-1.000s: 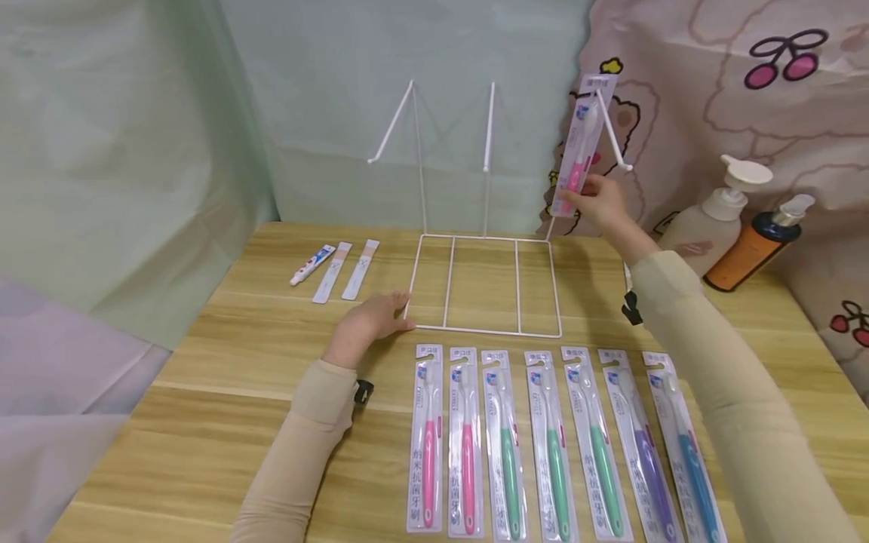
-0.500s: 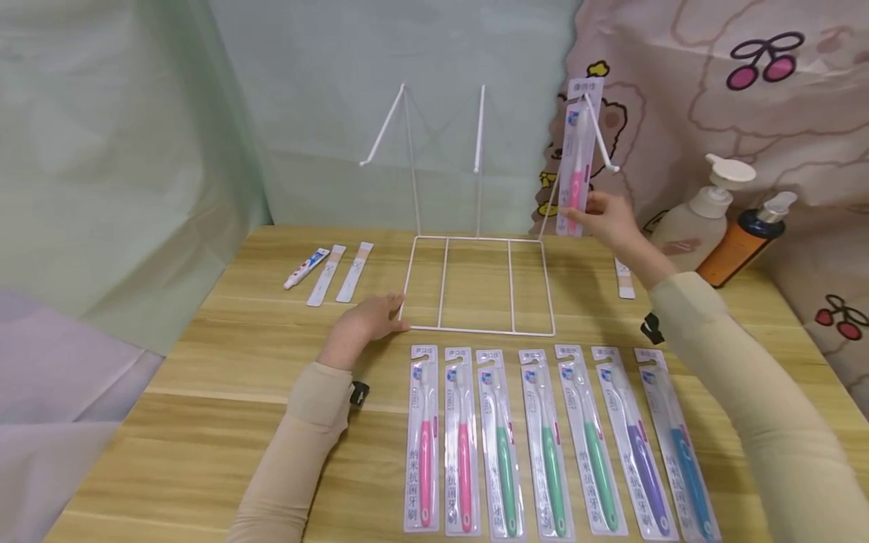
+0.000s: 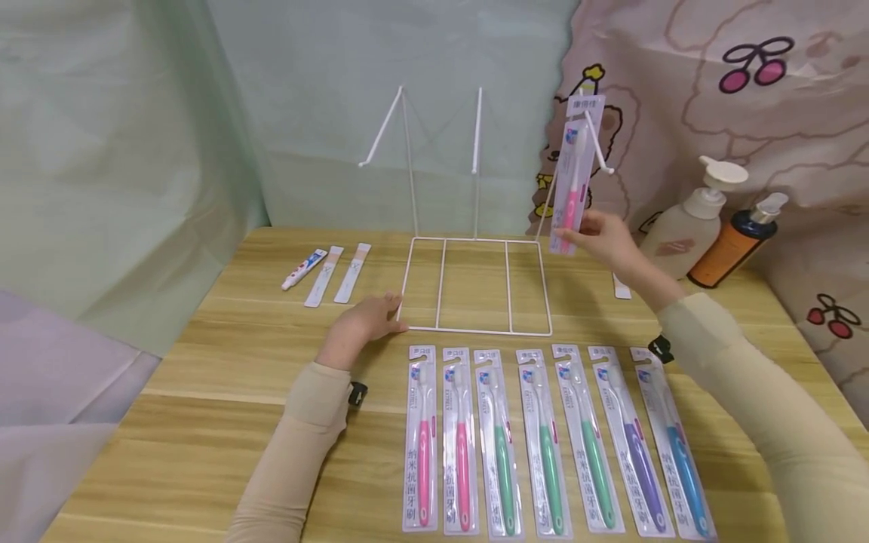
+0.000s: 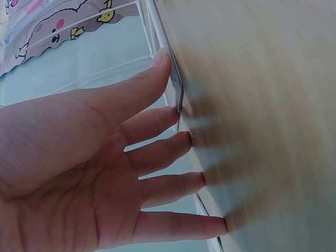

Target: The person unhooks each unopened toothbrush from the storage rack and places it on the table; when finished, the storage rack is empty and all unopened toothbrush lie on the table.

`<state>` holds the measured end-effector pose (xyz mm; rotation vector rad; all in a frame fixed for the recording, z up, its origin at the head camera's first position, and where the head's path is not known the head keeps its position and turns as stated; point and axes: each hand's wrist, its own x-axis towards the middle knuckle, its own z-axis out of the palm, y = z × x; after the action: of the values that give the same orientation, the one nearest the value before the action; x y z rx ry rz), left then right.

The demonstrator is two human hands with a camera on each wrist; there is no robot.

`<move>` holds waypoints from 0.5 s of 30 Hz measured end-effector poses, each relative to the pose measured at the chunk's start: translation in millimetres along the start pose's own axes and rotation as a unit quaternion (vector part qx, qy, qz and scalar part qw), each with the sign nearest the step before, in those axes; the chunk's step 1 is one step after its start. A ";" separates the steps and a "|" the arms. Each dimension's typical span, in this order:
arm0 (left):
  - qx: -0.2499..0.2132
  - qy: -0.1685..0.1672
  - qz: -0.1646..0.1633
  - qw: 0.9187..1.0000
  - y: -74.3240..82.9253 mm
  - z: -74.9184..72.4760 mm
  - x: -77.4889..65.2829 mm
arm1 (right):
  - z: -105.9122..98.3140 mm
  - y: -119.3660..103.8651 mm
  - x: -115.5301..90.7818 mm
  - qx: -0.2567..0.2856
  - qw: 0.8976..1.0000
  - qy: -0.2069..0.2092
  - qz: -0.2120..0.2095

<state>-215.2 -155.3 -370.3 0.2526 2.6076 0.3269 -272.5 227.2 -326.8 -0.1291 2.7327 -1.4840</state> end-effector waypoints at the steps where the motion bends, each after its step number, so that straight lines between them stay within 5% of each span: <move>1: 0.001 0.001 0.000 1.000 -0.1 -0.1 -0.2 | 0.4 0.5 -2.1 0.001 1.000 -0.002 -0.004; 15: -0.001 -0.004 0.004 1.000 0.9 -2.1 -0.4 | -6.4 6.4 -38.5 -0.026 1.000 -0.013 0.001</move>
<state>-215.8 -155.0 -368.1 0.2636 2.5991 0.3298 -234.9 239.3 -329.2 -0.1463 2.7517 -1.3997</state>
